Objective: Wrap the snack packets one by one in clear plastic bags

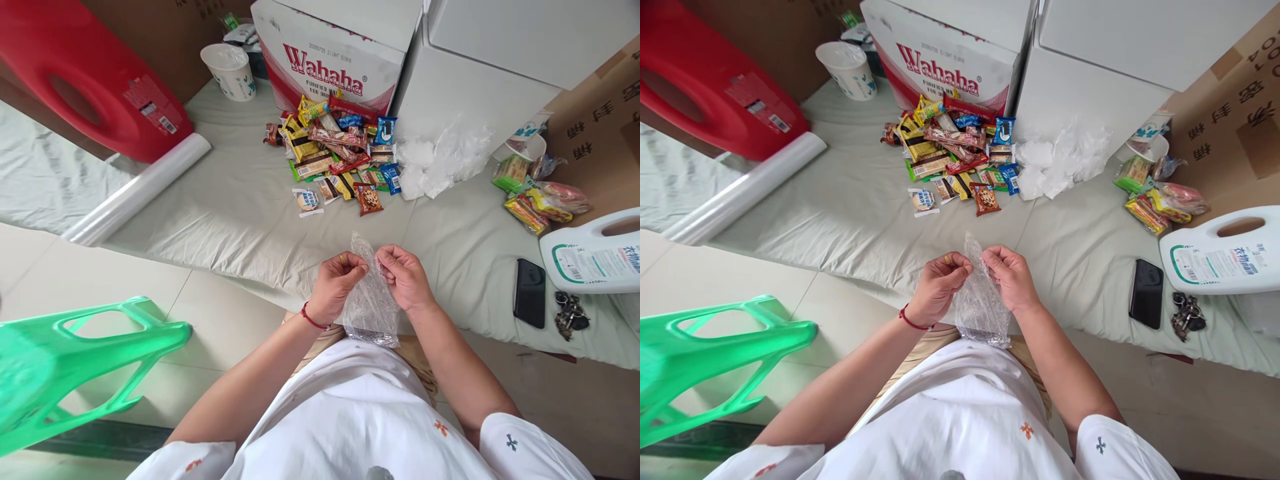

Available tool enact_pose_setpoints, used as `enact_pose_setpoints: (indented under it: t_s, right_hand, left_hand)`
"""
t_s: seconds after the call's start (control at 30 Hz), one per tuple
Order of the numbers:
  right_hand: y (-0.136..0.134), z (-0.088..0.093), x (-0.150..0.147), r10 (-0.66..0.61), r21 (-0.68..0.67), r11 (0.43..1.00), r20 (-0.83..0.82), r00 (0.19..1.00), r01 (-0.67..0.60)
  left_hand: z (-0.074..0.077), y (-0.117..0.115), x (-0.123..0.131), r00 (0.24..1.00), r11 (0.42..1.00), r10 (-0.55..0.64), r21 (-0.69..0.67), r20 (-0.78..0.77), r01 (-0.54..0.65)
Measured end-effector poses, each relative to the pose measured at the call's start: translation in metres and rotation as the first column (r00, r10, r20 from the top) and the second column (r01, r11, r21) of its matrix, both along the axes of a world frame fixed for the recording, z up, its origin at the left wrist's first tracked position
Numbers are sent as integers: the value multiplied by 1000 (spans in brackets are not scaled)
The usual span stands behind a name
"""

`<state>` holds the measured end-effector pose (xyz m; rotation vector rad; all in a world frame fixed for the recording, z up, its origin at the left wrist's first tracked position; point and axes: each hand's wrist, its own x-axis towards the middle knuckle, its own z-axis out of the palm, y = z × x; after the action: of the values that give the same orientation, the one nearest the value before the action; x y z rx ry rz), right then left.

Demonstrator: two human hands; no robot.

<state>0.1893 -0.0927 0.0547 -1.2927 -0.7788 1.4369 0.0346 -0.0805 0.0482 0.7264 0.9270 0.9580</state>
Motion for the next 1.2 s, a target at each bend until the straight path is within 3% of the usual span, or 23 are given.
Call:
enact_pose_setpoints:
  t_s: [0.17,0.4,0.6,0.93,1.2]
  right_hand:
    - [-1,2,-2,-9,-33,999,-54,999,7]
    - [-5,-3,-6,-53,65,997,31,998,51]
    - [-5,-2,-6,-52,13,999,-11,999,52]
    - [-2,-8,0,-81,-25,997,-112,990,79]
    - [2,-11,1,-99,63,993,39,994,96]
  left_hand:
    - [1,-1,3,1000,999,13,-33,28,-12]
    - [-1,1,6,997,997,66,-31,-27,-67]
    - [0,1,10,1000,999,-3,-38,-20,3]
    - [-8,5,9,999,999,-21,-44,33,22]
    - [-18,12,11,994,996,4,86,-106,6]
